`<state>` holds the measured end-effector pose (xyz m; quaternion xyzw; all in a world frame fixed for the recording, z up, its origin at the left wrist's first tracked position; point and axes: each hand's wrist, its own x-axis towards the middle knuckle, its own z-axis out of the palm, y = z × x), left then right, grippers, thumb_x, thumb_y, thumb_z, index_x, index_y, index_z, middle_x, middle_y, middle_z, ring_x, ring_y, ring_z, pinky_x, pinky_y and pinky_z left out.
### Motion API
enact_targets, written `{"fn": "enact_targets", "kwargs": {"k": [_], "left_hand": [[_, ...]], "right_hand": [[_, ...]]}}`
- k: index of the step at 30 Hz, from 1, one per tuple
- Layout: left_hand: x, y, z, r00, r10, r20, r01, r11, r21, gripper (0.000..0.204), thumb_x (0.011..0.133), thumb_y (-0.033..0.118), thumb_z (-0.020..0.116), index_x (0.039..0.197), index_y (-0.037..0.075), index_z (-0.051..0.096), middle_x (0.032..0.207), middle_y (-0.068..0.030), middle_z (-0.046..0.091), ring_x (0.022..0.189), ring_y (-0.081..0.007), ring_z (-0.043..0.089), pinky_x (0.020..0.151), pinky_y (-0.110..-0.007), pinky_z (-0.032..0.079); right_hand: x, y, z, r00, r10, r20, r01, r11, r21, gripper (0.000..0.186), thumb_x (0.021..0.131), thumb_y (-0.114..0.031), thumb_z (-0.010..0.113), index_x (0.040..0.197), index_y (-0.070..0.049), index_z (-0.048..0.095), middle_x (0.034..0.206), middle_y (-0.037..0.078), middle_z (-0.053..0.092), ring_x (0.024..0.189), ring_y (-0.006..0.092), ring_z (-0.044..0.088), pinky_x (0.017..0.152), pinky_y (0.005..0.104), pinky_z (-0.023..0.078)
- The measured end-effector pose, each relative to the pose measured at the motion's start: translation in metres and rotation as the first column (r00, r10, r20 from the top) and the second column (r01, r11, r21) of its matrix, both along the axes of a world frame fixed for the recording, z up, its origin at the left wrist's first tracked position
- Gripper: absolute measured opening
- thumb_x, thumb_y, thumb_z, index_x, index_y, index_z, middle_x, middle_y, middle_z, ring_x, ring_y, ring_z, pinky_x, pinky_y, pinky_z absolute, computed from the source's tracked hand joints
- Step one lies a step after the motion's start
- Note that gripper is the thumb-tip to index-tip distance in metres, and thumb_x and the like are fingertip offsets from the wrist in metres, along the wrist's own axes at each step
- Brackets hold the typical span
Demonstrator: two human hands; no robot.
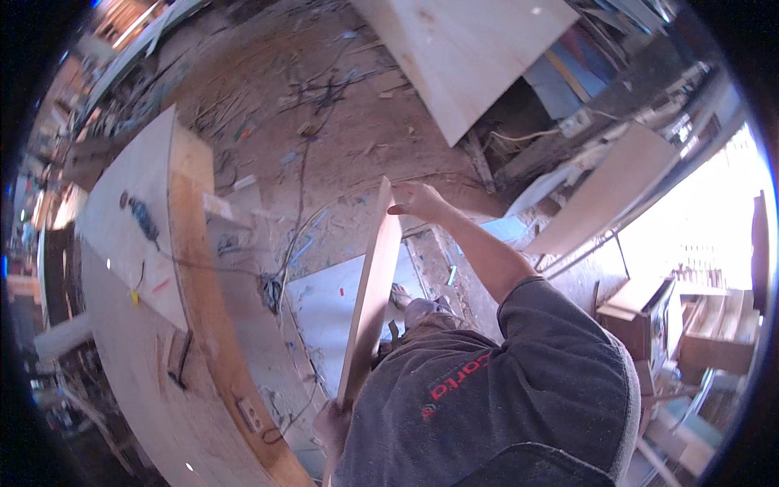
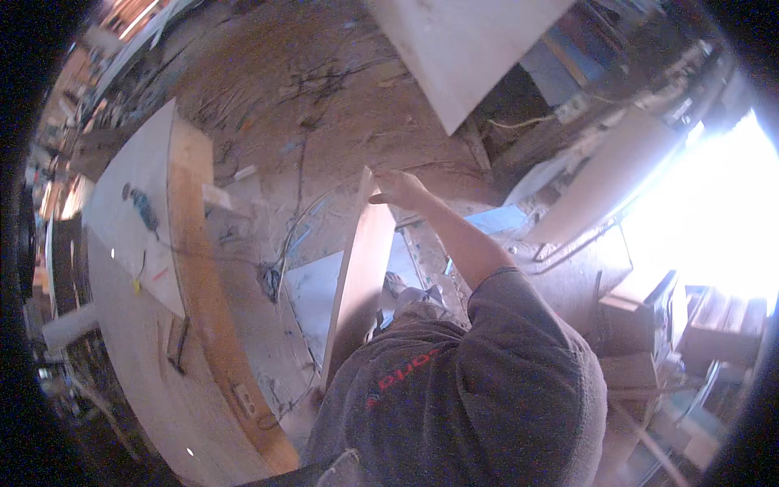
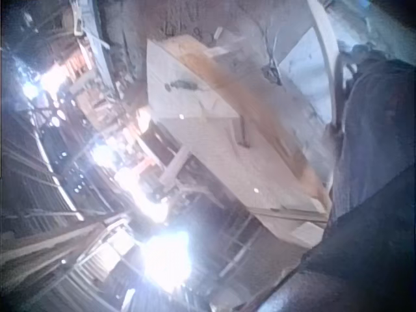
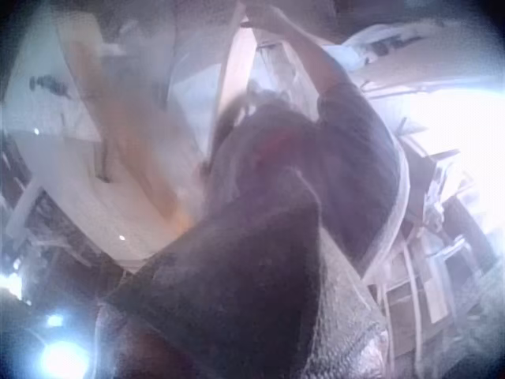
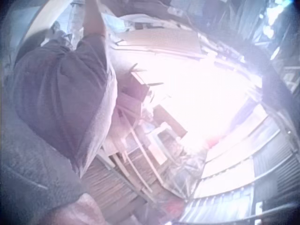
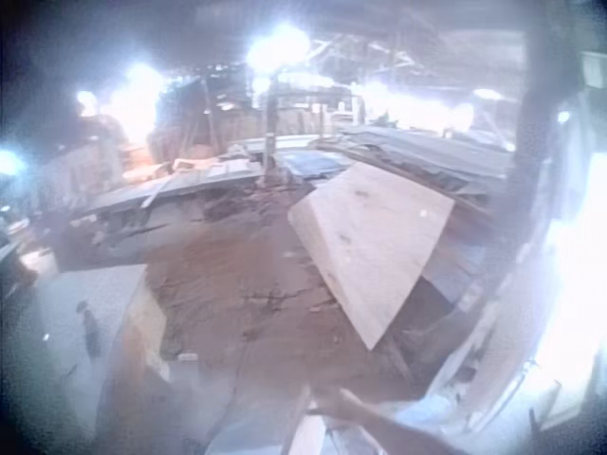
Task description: The person repeatedly picks up rectangular wood panels, places them on a workbench, and uses a pencil and straightedge to draw lines. The person then stacks the marked panels and repeats the process with additional pieces.
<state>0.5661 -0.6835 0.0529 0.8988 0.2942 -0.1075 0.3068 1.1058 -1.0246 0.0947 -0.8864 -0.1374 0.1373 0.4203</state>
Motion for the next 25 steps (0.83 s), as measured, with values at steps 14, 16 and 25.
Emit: {"fn": "enact_targets", "kwargs": {"k": [14,16,25], "left_hand": [[0.144,-0.001,0.017,0.845,-0.452,-0.286,0.49,0.868,0.078,0.044,0.077,0.045,0.074,0.098,0.007,0.072,0.094,-0.0179,0.071,0.088,-0.0391,0.069,0.076,-0.049,0.052],[0.139,0.001,0.012,0.797,-0.496,-0.346,0.546,0.836,0.06,0.046,0.076,0.045,0.074,0.102,0.007,0.072,0.098,-0.0184,0.072,0.092,-0.0388,0.07,0.078,-0.049,0.053],[0.159,-0.08,-0.004,0.876,-0.374,-0.304,0.435,0.885,0.165,0.048,0.079,0.046,0.069,0.105,0.006,0.072,0.1,-0.02,0.072,0.094,-0.0391,0.07,0.08,-0.05,0.054]], "right_hand": [[-0.311,-0.302,-0.029,0.587,-0.807,0.06,0.718,0.486,-0.498,0.043,0.084,-0.044,0.073,0.108,-0.009,0.074,0.101,0.014,0.074,0.097,0.0334,0.07,0.086,0.0419,0.055],[-0.335,-0.341,-0.027,0.504,-0.852,0.142,0.779,0.378,-0.5,0.041,0.084,-0.042,0.073,0.107,-0.008,0.075,0.097,0.014,0.075,0.093,0.0324,0.072,0.084,0.0413,0.055],[-0.221,-0.462,0.052,0.117,-0.906,0.407,0.993,0.12,-0.017,0.037,0.088,-0.035,0.073,0.11,-0.006,0.073,0.098,0.015,0.075,0.094,0.0273,0.072,0.084,0.0378,0.054]]}}
